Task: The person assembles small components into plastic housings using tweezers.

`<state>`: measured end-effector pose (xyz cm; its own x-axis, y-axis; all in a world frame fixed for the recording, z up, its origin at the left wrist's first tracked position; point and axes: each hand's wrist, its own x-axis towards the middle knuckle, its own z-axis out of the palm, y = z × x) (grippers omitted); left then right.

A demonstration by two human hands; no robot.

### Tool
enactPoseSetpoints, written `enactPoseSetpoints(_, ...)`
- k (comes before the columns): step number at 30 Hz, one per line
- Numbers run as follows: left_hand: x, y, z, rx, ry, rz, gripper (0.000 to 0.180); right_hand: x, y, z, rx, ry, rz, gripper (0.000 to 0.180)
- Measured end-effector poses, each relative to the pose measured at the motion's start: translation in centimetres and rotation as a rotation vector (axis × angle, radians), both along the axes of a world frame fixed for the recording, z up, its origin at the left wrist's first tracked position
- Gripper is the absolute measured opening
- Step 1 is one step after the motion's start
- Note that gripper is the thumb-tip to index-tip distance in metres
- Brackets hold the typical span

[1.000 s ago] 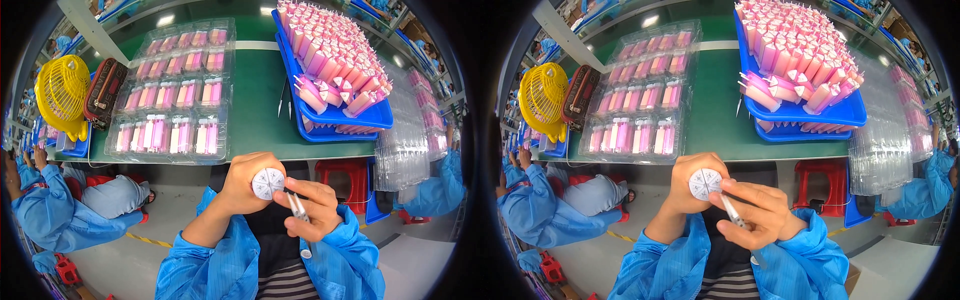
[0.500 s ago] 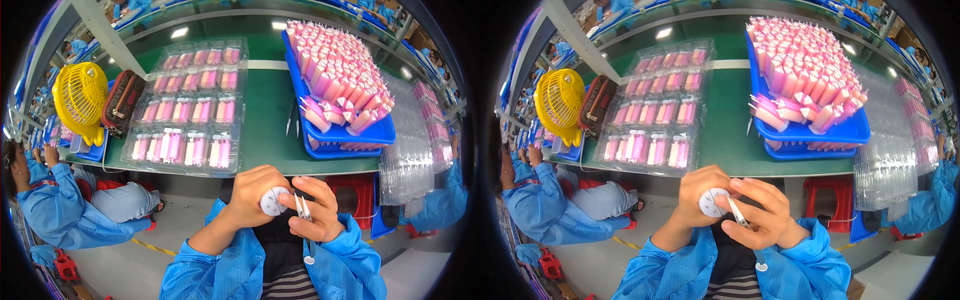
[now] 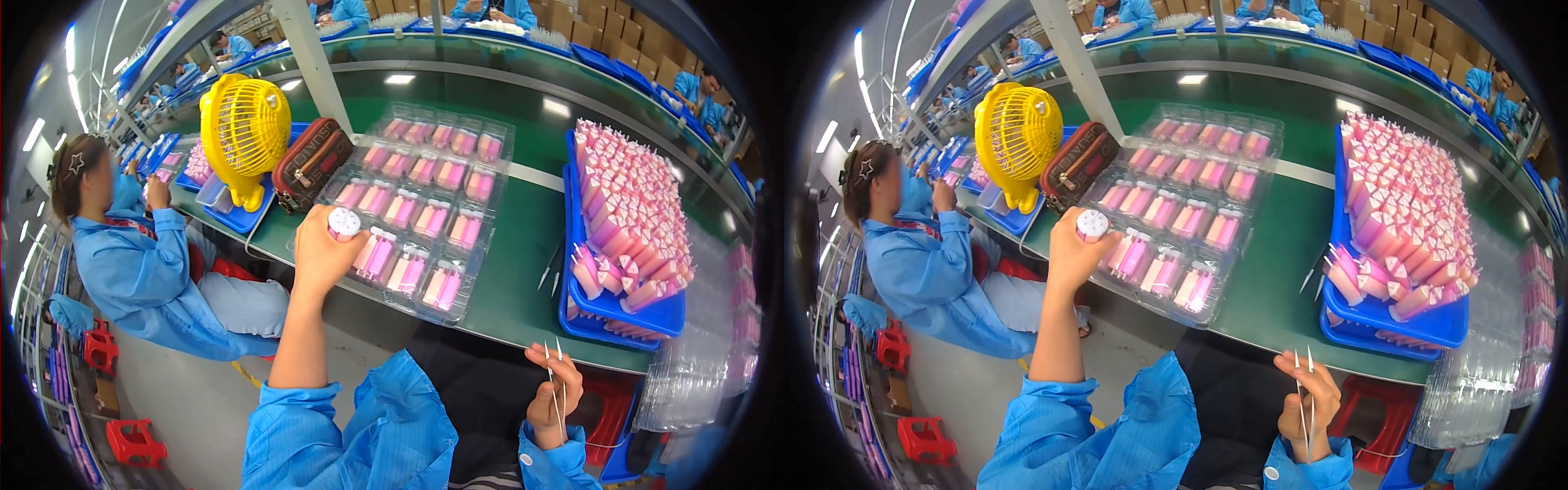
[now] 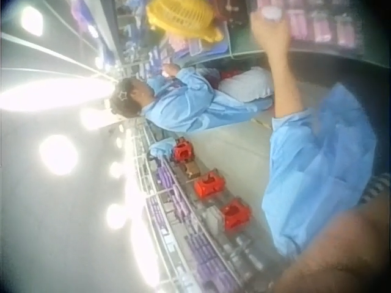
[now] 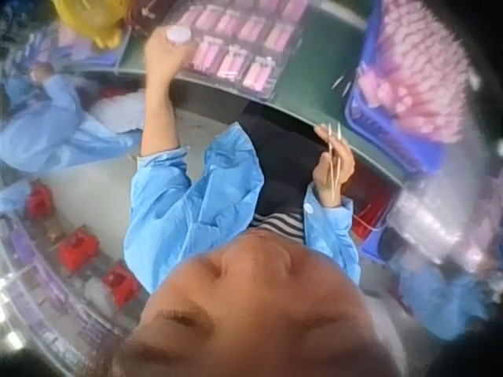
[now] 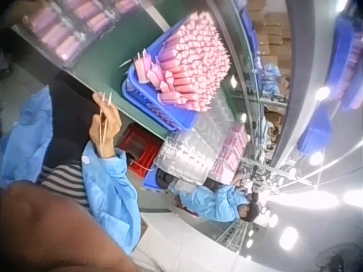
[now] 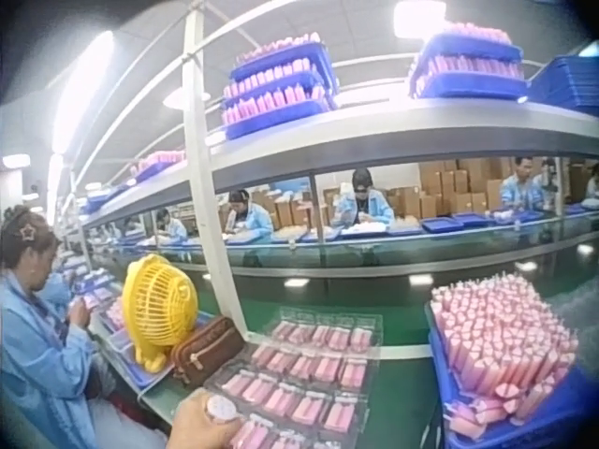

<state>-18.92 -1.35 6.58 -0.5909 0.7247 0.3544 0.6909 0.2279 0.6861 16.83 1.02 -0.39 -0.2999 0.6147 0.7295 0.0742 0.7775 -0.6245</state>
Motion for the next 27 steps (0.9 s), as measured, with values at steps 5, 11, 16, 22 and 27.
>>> enactPoseSetpoints(5, -0.6, 0.8, 0.0, -0.264, 0.147, 0.24, 0.059, -0.2, 0.3, 0.0, -0.079, -0.001, 0.007, 0.034)
enactPoseSetpoints(11, -2.1, 1.0, -1.5, -0.143, 0.506, 0.24, 0.048, 0.1, 0.2, -0.4, -0.1, 0.021, -0.016, 0.032)
enactPoseSetpoints(16, -3.7, 0.4, 0.7, -0.301, 0.279, 0.463, 0.063, 0.5, -0.4, -0.4, -0.189, 0.052, -0.017, 0.034)
enactPoseSetpoints(22, -5.1, 1.2, -3.3, -0.124, 0.515, 0.349, 0.076, 0.4, 0.0, -0.5, -0.175, 0.094, -0.05, 0.032)
enactPoseSetpoints(27, -6.9, -0.6, -5.2, 0.015, 0.542, 0.124, 0.03, 0.3, 0.7, 0.3, -0.162, 0.037, 0.043, 0.025)
